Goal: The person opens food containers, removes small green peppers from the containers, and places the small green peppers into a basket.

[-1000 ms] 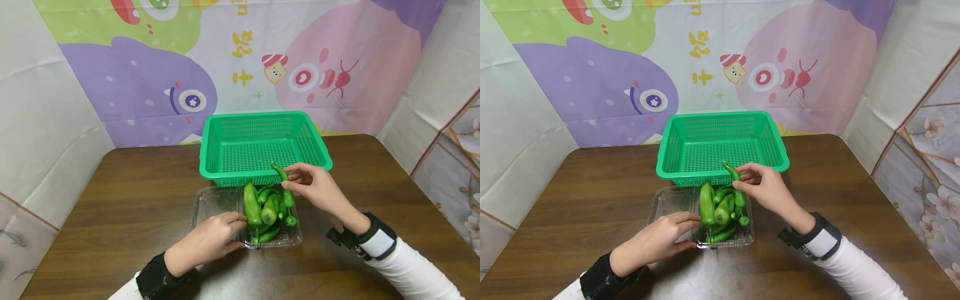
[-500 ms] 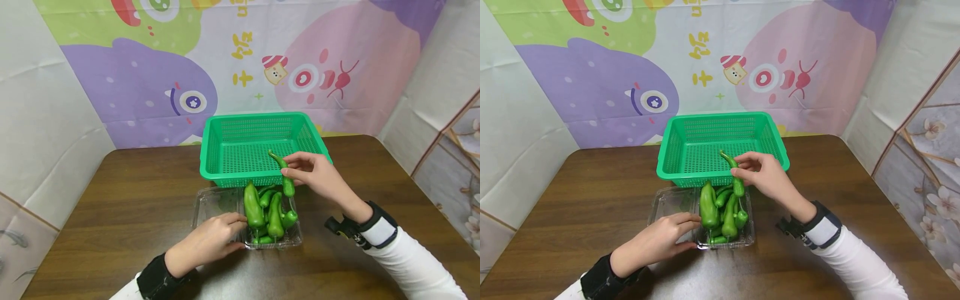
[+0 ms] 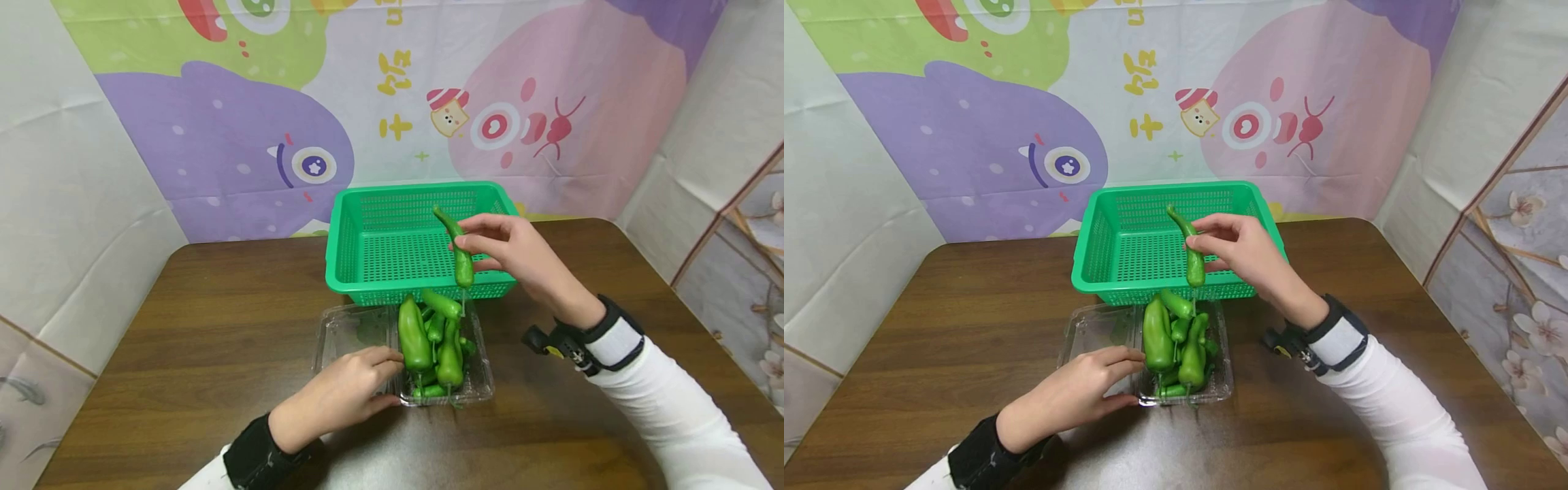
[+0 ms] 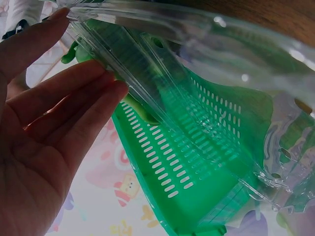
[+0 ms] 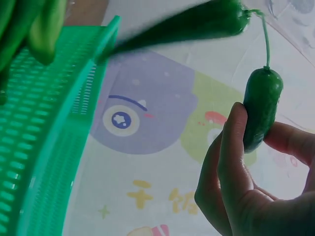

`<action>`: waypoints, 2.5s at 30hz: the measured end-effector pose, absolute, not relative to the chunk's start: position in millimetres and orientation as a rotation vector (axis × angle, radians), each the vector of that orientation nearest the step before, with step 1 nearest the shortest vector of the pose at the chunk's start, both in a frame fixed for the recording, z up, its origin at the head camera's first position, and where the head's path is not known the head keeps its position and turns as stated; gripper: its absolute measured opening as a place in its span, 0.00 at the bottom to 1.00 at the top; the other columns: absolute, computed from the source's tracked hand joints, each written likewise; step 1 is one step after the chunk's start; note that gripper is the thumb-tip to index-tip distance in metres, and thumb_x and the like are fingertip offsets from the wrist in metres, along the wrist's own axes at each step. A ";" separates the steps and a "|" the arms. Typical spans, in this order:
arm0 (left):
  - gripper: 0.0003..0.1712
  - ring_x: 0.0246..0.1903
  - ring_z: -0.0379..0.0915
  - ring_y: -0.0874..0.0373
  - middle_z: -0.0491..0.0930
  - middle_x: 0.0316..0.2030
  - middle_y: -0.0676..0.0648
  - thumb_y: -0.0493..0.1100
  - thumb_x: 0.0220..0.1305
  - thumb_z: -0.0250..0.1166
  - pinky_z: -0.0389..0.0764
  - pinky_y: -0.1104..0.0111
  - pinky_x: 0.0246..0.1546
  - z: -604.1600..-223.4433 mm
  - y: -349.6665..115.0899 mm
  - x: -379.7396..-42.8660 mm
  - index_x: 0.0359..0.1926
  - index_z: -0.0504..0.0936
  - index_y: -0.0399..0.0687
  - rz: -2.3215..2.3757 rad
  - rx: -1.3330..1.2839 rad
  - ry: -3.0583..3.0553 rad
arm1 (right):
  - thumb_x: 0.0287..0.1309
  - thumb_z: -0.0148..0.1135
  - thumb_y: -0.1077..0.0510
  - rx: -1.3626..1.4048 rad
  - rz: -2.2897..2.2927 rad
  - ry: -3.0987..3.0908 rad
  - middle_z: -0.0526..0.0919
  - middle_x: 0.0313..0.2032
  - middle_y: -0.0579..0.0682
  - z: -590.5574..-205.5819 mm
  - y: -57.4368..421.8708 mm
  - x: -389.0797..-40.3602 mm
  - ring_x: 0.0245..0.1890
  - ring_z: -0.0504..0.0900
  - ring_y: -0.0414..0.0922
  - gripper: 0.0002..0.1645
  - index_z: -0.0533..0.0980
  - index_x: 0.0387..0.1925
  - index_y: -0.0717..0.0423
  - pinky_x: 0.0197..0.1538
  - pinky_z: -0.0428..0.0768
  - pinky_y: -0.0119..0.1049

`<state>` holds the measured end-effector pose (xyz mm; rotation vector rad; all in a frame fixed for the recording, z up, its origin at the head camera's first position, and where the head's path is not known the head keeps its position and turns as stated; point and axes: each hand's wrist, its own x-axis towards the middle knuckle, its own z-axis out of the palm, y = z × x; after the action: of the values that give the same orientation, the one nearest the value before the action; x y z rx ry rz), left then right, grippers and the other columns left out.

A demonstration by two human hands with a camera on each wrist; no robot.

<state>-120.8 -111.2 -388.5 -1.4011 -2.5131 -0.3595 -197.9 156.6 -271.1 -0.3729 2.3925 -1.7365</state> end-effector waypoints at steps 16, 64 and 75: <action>0.22 0.44 0.79 0.57 0.80 0.44 0.46 0.51 0.51 0.72 0.81 0.71 0.47 -388.7 -112.7 -118.9 0.42 0.82 0.40 -0.355 -1.397 -2.507 | 0.63 0.59 0.54 -0.408 -1.947 2.132 0.85 0.41 0.50 -240.5 132.5 -235.9 0.42 0.84 0.42 0.24 0.71 0.56 0.63 0.47 0.83 0.33; 0.22 0.45 0.79 0.57 0.80 0.45 0.46 0.50 0.52 0.72 0.81 0.71 0.48 -388.5 -111.5 -118.8 0.43 0.82 0.39 -0.321 -1.385 -2.518 | 0.60 0.59 0.67 0.213 -1.746 1.931 0.70 0.60 0.61 -315.6 24.5 -390.8 0.44 0.79 0.49 0.25 0.70 0.60 0.62 0.57 0.79 0.38; 0.23 0.44 0.79 0.57 0.80 0.45 0.46 0.50 0.52 0.72 0.81 0.72 0.47 -391.0 -112.3 -117.3 0.43 0.82 0.39 -0.323 -1.384 -2.514 | 0.60 0.57 0.68 0.161 -1.595 1.991 0.70 0.61 0.63 -339.7 18.6 -392.1 0.60 0.73 0.55 0.24 0.69 0.58 0.68 0.59 0.77 0.40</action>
<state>-117.3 -112.3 -391.0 -1.3842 -2.5144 -0.3233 -392.1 18.6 -339.7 0.1608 1.9914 -1.5948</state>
